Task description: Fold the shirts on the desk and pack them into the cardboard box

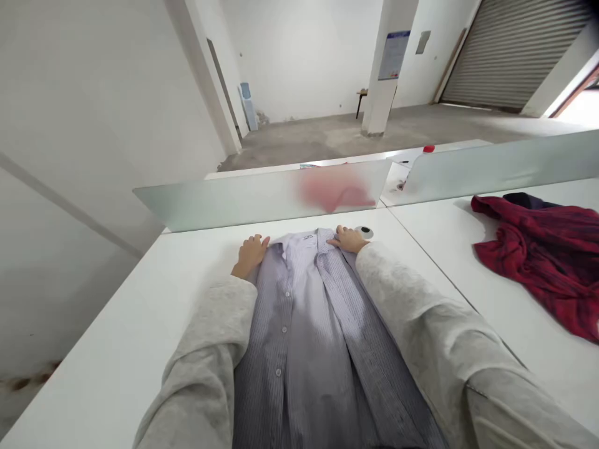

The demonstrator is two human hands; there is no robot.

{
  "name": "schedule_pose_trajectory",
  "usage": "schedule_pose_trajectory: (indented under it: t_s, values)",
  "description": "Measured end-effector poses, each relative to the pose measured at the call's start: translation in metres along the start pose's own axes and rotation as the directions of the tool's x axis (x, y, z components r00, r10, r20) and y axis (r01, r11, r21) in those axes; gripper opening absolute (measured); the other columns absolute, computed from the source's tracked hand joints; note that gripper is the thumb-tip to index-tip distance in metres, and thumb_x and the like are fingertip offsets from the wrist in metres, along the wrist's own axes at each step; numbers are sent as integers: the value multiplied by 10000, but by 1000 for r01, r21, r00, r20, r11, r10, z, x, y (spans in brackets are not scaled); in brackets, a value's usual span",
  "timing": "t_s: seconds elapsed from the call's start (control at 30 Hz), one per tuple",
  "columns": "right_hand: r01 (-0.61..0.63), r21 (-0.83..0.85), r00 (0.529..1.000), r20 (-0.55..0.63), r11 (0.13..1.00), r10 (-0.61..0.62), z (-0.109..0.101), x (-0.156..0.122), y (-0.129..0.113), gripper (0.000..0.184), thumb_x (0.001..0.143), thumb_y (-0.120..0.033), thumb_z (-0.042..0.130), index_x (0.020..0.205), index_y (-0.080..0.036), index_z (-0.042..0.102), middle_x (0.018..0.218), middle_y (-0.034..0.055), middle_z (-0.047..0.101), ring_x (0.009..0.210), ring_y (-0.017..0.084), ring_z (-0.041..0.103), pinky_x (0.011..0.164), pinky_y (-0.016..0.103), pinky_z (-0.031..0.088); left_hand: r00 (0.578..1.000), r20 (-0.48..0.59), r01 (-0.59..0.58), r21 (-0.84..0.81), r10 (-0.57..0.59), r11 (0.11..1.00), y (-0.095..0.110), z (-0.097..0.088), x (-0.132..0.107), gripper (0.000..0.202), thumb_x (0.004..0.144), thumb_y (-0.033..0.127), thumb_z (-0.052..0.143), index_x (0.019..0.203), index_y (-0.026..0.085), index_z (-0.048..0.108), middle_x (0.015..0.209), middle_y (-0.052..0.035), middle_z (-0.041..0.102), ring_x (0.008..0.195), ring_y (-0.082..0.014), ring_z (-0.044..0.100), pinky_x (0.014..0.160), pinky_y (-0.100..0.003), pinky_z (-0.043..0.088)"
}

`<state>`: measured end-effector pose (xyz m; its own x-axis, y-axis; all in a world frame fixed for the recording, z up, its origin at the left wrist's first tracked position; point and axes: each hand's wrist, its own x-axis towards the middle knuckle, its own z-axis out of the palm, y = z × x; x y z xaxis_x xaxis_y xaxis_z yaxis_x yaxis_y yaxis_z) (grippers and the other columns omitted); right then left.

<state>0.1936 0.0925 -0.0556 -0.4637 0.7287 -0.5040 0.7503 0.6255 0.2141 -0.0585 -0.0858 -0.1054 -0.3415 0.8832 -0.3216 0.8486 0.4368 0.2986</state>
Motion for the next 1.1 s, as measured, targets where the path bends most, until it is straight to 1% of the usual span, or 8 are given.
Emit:
schedule_pose_trajectory:
  t_s: [0.17, 0.33, 0.43, 0.57, 0.73, 0.87, 1.0, 1.1]
  values:
    - [292, -89, 953, -51, 952, -297, 37, -32, 18, 754, 854, -599, 453, 1449, -161, 303, 1504, 196, 221, 1384, 379, 180, 1064, 563, 222, 981, 64, -188, 39, 185, 981, -13, 24, -66, 479, 916, 461, 343, 1243, 175, 545, 1401, -118, 460, 1321, -305, 358, 1075, -468, 265]
    - [551, -18, 833, -42, 834, -551, 61, -97, 2, 768, 855, -666, 354, 1470, -214, 272, 1524, 167, 161, 1393, 382, 142, 1062, 610, 205, 939, 55, -342, 50, 339, 938, -24, 51, -148, 592, 911, 536, 301, 1389, 208, 418, 1478, -100, 354, 1365, -320, 286, 1095, -498, 250]
    - [541, 52, 838, 53, 840, -543, 73, -108, -13, 779, 855, -693, 292, 1480, -232, 235, 1528, 150, 151, 1395, 381, 125, 1056, 637, 189, 944, 131, -305, 5, 301, 952, -23, 69, -156, 659, 885, 591, 315, 1413, 204, 384, 1500, -138, 294, 1353, -382, 278, 1047, -522, 304]
    - [499, 80, 858, 89, 863, -505, 75, -80, -19, 758, 874, -675, 264, 1489, -237, 192, 1539, 118, 113, 1405, 364, 84, 1073, 632, 146, 950, 170, -255, -50, 260, 966, -23, 78, -122, 737, 847, 660, 326, 1447, 233, 306, 1516, -166, 236, 1360, -411, 235, 1036, -559, 282]
    - [397, 124, 902, 133, 910, -411, 56, -33, -24, 710, 899, -619, 312, 1488, -243, 188, 1545, 99, 107, 1414, 332, 76, 1095, 595, 122, 944, 242, -205, -111, 226, 972, -21, 63, -65, 727, 870, 626, 301, 1450, 188, 292, 1503, -170, 269, 1374, -368, 221, 1058, -529, 238]
    - [332, 179, 914, 182, 926, -363, 26, -22, -25, 721, 902, -564, 398, 1485, -190, 196, 1544, 124, 101, 1409, 335, 78, 1095, 557, 126, 935, 282, -184, -135, 215, 974, -21, 39, -46, 736, 885, 590, 278, 1452, 121, 257, 1497, -186, 275, 1385, -328, 217, 1078, -478, 223]
    - [369, 193, 900, 169, 909, -402, -13, -52, 6, 589, 911, -405, 487, 1423, -146, 350, 1489, 133, 296, 1331, 235, 321, 1062, 360, 268, 925, 316, -187, -99, 209, 977, -48, 7, -82, 719, 878, 583, 257, 1430, 126, 313, 1496, -174, 287, 1378, -309, 259, 1088, -495, 220]
    - [321, 148, 904, 246, 935, -349, -34, -101, 46, 401, 891, -321, 533, 1244, -135, 569, 1136, 108, 638, 955, 145, 604, 823, 241, 410, 916, 317, -219, -120, 246, 968, -86, -12, -145, 658, 838, 591, 341, 1333, 178, 478, 1375, -115, 495, 1233, -277, 485, 1040, -433, 330]
